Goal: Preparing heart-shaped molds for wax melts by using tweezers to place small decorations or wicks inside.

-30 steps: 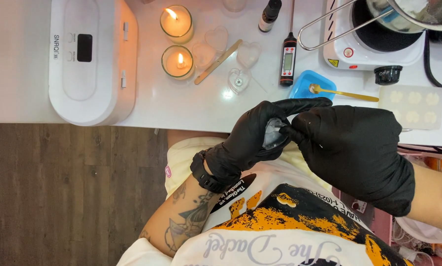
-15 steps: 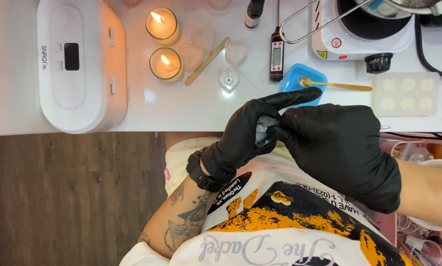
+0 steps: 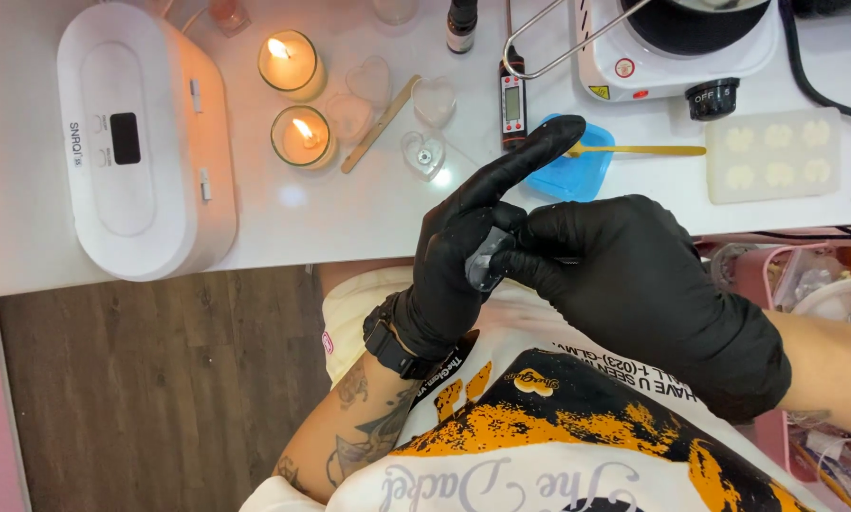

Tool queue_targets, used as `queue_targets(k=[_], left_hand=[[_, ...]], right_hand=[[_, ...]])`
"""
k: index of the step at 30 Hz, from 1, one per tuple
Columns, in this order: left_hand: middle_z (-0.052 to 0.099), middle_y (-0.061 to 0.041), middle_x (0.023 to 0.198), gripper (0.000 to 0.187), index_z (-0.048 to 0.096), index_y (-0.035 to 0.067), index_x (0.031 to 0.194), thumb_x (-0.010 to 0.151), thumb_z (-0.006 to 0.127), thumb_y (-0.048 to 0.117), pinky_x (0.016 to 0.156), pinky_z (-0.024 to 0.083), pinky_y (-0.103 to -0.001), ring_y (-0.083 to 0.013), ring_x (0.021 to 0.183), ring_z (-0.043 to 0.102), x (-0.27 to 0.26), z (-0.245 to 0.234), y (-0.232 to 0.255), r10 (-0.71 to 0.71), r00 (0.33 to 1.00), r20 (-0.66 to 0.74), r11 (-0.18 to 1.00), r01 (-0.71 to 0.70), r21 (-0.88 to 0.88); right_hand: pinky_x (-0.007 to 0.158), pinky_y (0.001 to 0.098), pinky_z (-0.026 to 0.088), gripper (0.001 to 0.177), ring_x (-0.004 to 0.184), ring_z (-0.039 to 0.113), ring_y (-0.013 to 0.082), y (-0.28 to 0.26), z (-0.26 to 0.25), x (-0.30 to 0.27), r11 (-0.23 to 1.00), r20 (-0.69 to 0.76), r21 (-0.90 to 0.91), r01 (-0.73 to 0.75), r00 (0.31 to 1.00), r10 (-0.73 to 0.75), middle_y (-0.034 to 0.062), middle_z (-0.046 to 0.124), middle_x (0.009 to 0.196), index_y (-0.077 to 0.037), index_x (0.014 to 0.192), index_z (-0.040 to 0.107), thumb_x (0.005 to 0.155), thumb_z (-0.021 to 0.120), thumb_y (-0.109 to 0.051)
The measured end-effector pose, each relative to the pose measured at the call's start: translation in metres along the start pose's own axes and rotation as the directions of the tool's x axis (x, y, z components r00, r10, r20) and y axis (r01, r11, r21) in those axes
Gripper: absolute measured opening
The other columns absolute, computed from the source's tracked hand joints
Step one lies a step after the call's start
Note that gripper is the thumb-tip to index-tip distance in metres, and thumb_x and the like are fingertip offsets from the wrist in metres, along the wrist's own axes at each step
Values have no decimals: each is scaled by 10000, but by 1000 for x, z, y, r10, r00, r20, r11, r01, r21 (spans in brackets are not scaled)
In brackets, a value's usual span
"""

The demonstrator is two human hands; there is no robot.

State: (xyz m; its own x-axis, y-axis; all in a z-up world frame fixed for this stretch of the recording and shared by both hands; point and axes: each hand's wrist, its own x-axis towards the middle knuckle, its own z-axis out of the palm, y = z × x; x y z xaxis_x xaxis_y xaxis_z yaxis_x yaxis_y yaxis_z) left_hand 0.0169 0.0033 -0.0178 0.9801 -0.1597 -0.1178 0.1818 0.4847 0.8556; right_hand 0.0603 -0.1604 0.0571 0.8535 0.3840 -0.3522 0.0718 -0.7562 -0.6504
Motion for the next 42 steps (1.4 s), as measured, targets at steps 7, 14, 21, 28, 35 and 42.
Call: queue_targets(k=[7,14,21,28,35,42], left_hand=[[674,-104,1150,610,485,-59,1558,1058,416,284,609,327,-169,-5,646,356,-6,14,9,159,987,30,982,-161,100],[551,-193,1532,636,429,-87,1565,1023,509,237,608,376,-226,-48,620,400,1,5,-15,390,913,-121,920,-391,17],[455,59,918,818,373,-52,1639,1017,647,403,622,324,-224,-50,669,379,9,-12,-37,474,851,-228,875,-425,231],[586,43,1450,998,321,-29,1640,961,727,579,669,402,-241,-84,737,461,33,5,-32,573,721,-390,797,-601,60],[615,29,1109,930,348,-43,1629,970,606,559,663,441,-262,-101,684,509,32,36,-21,489,787,-376,853,-521,18],[555,-12,761,760,489,-2,1562,1027,510,538,495,411,-211,-56,587,500,28,86,12,159,971,-180,936,-206,-287]], right_hand=[[638,353,531,257,560,665,223,-6,-2,2,994,134,14,-106,986,103,149,727,674,-59,891,761,845,796,-310],[620,315,539,204,588,618,130,-3,7,5,964,210,264,-27,977,-30,118,752,646,-12,798,743,829,757,-213],[608,303,540,145,561,637,119,-5,8,8,950,254,304,-67,967,-13,85,765,642,-48,808,761,758,804,-176],[619,325,537,178,582,690,191,-13,1,11,989,108,145,4,994,-20,85,738,674,-70,806,741,807,756,-247],[629,386,528,324,606,664,297,-14,-29,13,998,69,-55,-28,997,31,123,709,688,-90,878,726,844,750,-412],[693,363,568,309,716,755,249,-3,-81,-13,981,66,-184,-64,995,78,39,793,802,-186,1015,770,849,747,-447]])
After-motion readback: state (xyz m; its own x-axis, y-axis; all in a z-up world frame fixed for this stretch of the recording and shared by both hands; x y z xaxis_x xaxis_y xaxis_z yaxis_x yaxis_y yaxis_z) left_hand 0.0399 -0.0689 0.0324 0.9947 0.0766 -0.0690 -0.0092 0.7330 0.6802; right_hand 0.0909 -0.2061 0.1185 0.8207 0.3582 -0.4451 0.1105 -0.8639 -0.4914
